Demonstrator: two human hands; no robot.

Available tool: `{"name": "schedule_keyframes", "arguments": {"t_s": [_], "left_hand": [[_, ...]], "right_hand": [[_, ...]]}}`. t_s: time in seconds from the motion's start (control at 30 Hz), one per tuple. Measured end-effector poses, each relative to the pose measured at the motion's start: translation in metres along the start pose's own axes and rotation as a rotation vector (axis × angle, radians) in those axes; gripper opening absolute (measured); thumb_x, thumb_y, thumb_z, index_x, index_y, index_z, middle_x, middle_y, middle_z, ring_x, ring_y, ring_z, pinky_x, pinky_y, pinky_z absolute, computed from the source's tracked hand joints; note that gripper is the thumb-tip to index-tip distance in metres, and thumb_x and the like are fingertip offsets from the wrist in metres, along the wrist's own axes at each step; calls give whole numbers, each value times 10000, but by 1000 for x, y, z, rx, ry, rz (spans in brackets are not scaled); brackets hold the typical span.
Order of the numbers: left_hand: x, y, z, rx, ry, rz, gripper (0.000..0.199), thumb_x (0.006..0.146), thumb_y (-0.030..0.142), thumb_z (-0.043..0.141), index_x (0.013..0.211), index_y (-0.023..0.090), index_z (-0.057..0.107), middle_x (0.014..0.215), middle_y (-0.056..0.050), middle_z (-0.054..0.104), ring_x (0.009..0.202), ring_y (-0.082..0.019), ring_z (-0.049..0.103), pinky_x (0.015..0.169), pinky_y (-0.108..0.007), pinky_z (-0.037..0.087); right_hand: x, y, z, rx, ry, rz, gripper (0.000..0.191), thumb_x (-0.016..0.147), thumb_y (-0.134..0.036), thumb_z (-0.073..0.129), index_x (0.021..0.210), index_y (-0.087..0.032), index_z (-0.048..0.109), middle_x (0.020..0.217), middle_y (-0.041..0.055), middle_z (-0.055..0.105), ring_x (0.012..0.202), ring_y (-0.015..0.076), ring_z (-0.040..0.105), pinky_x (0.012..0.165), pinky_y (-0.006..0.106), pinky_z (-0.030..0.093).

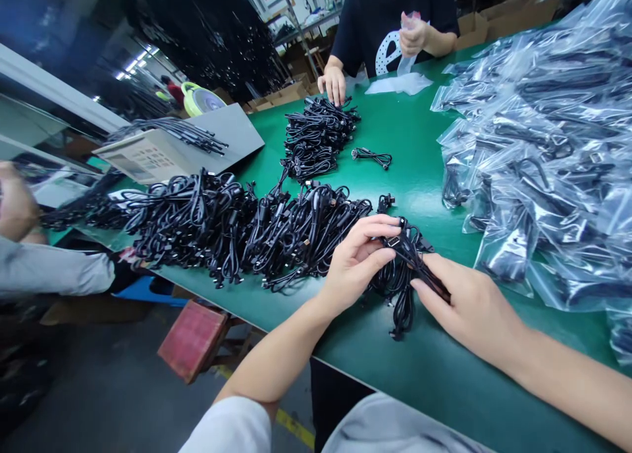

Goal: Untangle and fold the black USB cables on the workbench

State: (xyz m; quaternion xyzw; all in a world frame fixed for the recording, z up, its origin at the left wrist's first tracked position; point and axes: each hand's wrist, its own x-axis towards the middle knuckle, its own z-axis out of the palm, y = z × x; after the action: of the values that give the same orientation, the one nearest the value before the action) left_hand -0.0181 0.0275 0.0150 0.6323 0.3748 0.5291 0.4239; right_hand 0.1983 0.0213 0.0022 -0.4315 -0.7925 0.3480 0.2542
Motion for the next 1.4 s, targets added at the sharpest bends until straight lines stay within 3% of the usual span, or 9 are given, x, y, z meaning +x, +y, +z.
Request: {"name": "schedule_keyframes", "arguments": {"t_s": [0.2,0.3,0.37,0.5,1.0,1.07,1.17,1.27,1.4], "left_hand": [[-1,0,4,-151,23,-59,421,916,326,706,1310,266,571,1392,-88,603,1278,-224,600,1067,-384,522],[-7,6,10,-168,15,-166,539,892,389,734,1361,287,488,1380,-93,596,1162,-192,649,976,-342,564],[-12,9,14,-129,-100,-243,454,868,419,758,1234,232,565,1174,-80,665,986,-158,677,856,-284,579],[-20,9,23,-39,-300,-246,434,777,427,840,1064,173,637,893,-25,677,789,-117,641,761,-242,549],[-23,8,24,275,-344,-84,234,973,404,605,948,179,664,862,-19,714,752,-114,631,746,-241,519],[-19,9,17,316,-248,-26,215,972,391,611,995,183,661,888,-26,707,772,-118,631,762,-249,517],[-7,10,-1,505,87,45,202,969,370,621,1064,192,635,895,-22,659,793,-123,595,776,-260,493],[0,7,-15,765,102,-46,234,939,394,666,1048,196,606,840,1,607,760,-132,553,746,-273,462],[-3,3,-11,996,-124,-130,467,869,478,739,1177,177,557,901,-21,636,806,-176,581,747,-307,454]], "right_hand": [[14,-10,-12,798,-362,304,352,963,-539,610,1032,-205,696,750,-2,669,699,145,620,675,271,488],[20,-20,-27,1077,-214,308,271,903,-421,744,1110,-256,687,877,-11,741,797,135,694,771,258,547],[22,-28,-39,1124,-56,260,274,886,-328,780,1130,-294,661,970,-23,772,892,144,732,834,270,575],[23,-41,-51,1032,119,154,187,900,-239,758,1028,-271,625,1037,-27,790,997,152,741,911,291,585],[21,-46,-42,879,154,186,232,842,-290,753,981,-272,568,1015,-5,769,1016,216,739,927,395,576],[23,-44,-44,885,175,207,247,821,-301,766,951,-268,558,973,-16,742,925,198,733,856,370,570],[26,-32,-45,833,217,256,263,798,-324,797,818,-247,547,695,-64,590,589,111,588,591,279,460],[27,-15,-39,719,144,391,323,764,-408,831,764,-246,552,463,-115,389,389,77,339,440,265,261],[26,-2,-22,331,-230,537,356,881,-577,656,855,-223,676,346,-66,461,380,143,439,495,291,337]]}}
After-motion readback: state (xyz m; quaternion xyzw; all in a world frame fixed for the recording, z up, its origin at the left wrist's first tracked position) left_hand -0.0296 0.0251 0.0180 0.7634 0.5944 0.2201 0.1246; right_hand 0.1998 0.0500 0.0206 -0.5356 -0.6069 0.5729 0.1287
